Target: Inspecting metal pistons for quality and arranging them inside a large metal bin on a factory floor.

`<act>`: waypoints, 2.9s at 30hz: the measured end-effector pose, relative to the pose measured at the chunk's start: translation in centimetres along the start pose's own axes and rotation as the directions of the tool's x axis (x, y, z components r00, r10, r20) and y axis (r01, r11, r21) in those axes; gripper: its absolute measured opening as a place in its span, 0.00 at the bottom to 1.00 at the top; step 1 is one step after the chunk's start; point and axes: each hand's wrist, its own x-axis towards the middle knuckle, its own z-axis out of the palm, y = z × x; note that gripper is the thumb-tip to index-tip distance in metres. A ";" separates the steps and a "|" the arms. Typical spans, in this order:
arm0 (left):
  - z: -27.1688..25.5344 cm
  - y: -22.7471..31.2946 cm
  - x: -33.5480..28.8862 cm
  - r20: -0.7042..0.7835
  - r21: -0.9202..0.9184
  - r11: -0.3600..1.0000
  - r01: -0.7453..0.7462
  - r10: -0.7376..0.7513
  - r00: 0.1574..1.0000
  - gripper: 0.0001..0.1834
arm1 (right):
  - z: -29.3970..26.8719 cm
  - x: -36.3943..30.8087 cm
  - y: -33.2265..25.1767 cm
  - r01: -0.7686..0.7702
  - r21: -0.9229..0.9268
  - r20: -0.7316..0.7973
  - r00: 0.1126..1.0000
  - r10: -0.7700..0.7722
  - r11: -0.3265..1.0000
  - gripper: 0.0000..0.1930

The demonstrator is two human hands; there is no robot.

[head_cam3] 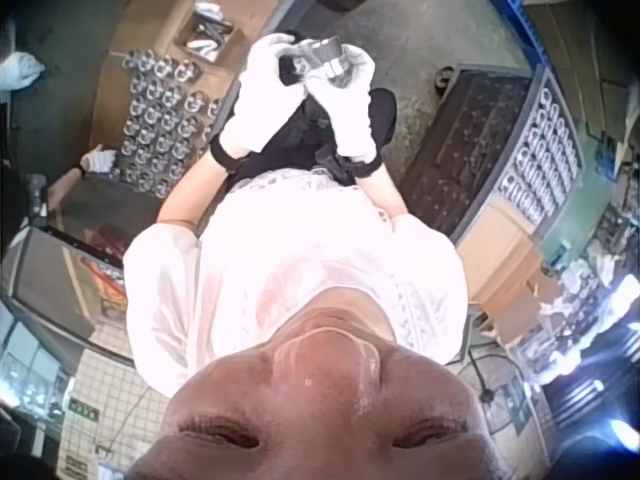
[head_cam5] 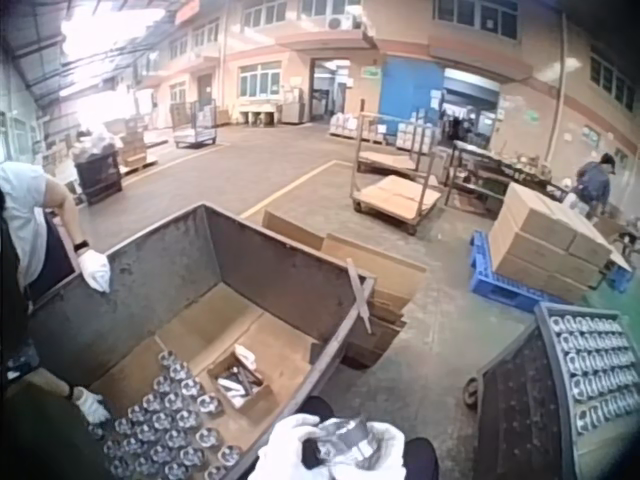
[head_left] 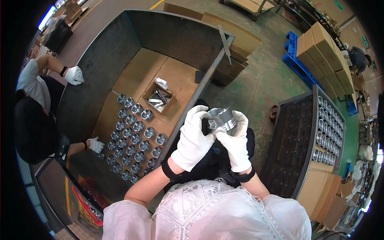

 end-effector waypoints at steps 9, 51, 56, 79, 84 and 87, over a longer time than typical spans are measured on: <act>1.0 -1.5 -0.7 0.061 0.001 1.000 0.009 -0.009 0.998 0.24 | 1.8 -1.0 -0.8 0.253 -0.578 -0.024 0.945 -0.325 0.776 0.37; -5.3 1.3 -1.7 -0.141 0.087 0.993 0.074 -0.061 0.988 0.34 | 5.6 0.5 1.5 -0.586 0.562 0.457 0.808 0.372 0.584 0.25; -8.0 0.2 -2.3 -0.143 0.088 0.992 0.093 -0.080 0.986 0.33 | 7.9 -0.6 2.7 -0.647 0.559 0.581 0.752 0.313 0.518 0.24; -42.0 -44.5 -31.6 -0.190 0.874 -0.106 0.475 -0.973 0.134 0.26 | 19.1 -2.7 7.8 0.798 -0.506 0.833 0.550 -0.054 0.327 0.17; -36.4 -48.1 -25.5 -0.132 0.697 0.159 0.699 -0.930 0.343 0.26 | 19.8 -2.3 8.1 0.797 -0.535 0.832 0.555 0.013 0.280 0.19; -27.1 -44.0 -17.3 0.117 0.433 0.476 0.765 -0.872 0.476 0.26 | 19.6 -2.1 8.1 0.774 -0.559 0.818 0.573 0.047 0.297 0.20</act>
